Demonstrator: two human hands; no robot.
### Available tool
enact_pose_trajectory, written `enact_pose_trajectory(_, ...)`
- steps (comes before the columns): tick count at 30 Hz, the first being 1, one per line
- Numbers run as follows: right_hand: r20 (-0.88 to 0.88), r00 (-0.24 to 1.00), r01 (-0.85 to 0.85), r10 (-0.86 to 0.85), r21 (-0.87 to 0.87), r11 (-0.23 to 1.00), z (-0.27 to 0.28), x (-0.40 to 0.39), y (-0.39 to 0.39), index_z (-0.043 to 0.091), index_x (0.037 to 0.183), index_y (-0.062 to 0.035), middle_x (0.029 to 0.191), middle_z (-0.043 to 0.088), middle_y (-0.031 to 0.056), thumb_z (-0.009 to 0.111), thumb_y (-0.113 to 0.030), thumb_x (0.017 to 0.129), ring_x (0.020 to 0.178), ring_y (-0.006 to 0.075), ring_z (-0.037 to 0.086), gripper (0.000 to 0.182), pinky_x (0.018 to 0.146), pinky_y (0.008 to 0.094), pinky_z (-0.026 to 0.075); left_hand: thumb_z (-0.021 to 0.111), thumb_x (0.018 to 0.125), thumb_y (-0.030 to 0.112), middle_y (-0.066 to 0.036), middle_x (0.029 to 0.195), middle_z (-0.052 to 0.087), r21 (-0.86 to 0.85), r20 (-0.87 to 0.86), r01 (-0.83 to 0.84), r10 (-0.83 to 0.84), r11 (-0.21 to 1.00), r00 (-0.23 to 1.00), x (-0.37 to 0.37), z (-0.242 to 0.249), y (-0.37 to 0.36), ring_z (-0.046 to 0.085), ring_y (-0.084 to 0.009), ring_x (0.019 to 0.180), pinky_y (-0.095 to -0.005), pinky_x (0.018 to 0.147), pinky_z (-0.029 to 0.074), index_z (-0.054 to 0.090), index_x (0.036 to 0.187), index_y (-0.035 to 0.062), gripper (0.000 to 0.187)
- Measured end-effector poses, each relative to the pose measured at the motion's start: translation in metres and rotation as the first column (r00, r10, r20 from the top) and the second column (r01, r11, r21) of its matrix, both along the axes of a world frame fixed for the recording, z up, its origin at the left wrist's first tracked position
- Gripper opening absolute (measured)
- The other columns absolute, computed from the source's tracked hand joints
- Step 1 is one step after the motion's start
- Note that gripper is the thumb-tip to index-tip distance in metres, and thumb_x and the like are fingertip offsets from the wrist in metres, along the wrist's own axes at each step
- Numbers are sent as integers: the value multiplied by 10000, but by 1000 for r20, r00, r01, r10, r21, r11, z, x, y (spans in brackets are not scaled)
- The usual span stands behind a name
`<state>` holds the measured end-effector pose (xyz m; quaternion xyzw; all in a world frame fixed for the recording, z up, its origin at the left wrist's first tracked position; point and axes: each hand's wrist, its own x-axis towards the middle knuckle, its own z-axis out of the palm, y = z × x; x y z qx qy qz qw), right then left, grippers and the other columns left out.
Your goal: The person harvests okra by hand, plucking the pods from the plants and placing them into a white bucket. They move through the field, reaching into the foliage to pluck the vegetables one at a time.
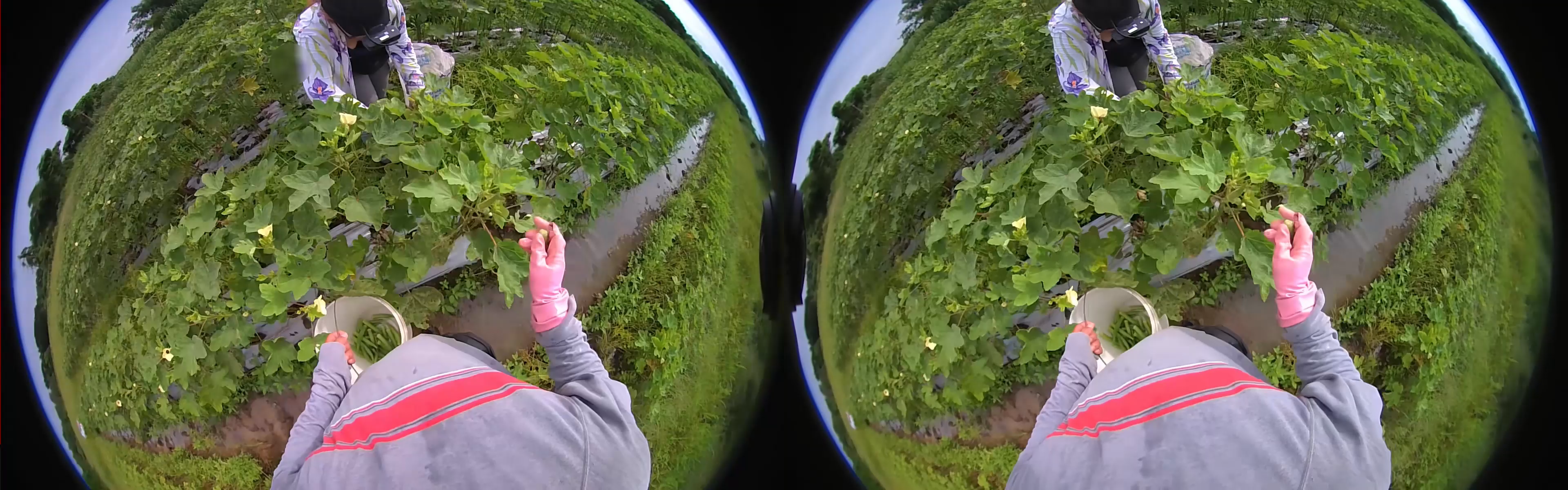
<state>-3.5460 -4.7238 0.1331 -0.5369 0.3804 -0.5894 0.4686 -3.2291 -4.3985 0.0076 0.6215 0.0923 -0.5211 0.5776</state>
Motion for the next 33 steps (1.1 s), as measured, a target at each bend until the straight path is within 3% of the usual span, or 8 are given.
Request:
enact_pose_trajectory(7,2,632,-760,775,192,620,-29,134,127,448,1266,-7,1177,575,124,574,-166,900,1112,207,536,419,963,304,405,504,911,197,5,504,332,-42,-19,63,-64,997,998,10,-9,-5,313,-144,360,-326,367,295,448,953,162,78)
enact_pose_trajectory(9,-89,820,-518,565,304,800,-118,156,115,461,1266,1,1183,571,147,518,-224,927,1064,231,568,411,914,324,452,504,910,197,4,499,332,-40,6,48,-48,998,999,7,2,0,315,-146,356,-325,363,290,448,943,162,74)
enact_pose_trajectory(12,452,853,-504,262,577,643,-161,174,57,509,1184,0,1100,599,161,403,-147,960,930,235,620,288,799,339,513,502,915,200,4,493,326,-34,35,47,-46,998,998,0,2,22,316,-140,351,-324,356,293,438,968,151,97)
enact_pose_trajectory(17,718,563,-464,-409,684,563,-180,206,-36,543,1137,-96,1002,634,50,536,-348,901,876,213,607,345,738,391,517,481,932,202,1,483,312,81,109,107,-115,991,987,0,16,49,318,-136,345,-322,346,295,430,1003,137,109)
enact_pose_trajectory(19,810,178,-577,-559,546,608,-176,214,-64,574,1103,-114,995,634,35,544,-348,894,909,201,588,315,760,391,495,455,924,174,-13,481,322,52,119,106,-112,993,987,-1,23,55,305,-150,334,-315,331,264,459,940,123,54)
enact_pose_trajectory(23,827,35,-601,-560,465,650,-214,236,-109,583,1086,-106,1029,628,50,519,-344,896,953,215,576,311,802,380,473,438,932,158,-23,482,349,89,161,50,-64,995,985,4,23,69,295,-155,330,-306,320,280,466,960,99,71)
enact_pose_trajectory(25,980,46,-494,-196,192,848,-191,235,-111,577,1091,-90,1058,621,59,475,-340,905,966,245,570,328,849,386,452,425,930,141,-34,481,360,70,145,20,-30,997,989,8,24,72,286,-159,327,-310,313,278,466,952,97,64)
enact_pose_trajectory(33,975,186,-712,-125,221,666,-208,207,-120,577,1084,-77,1060,616,89,456,-347,900,946,275,573,348,847,406,446,498,875,120,-43,498,374,0,-16,-45,45,999,999,4,12,89,369,-182,345,-331,323,305,469,1000,106,129)
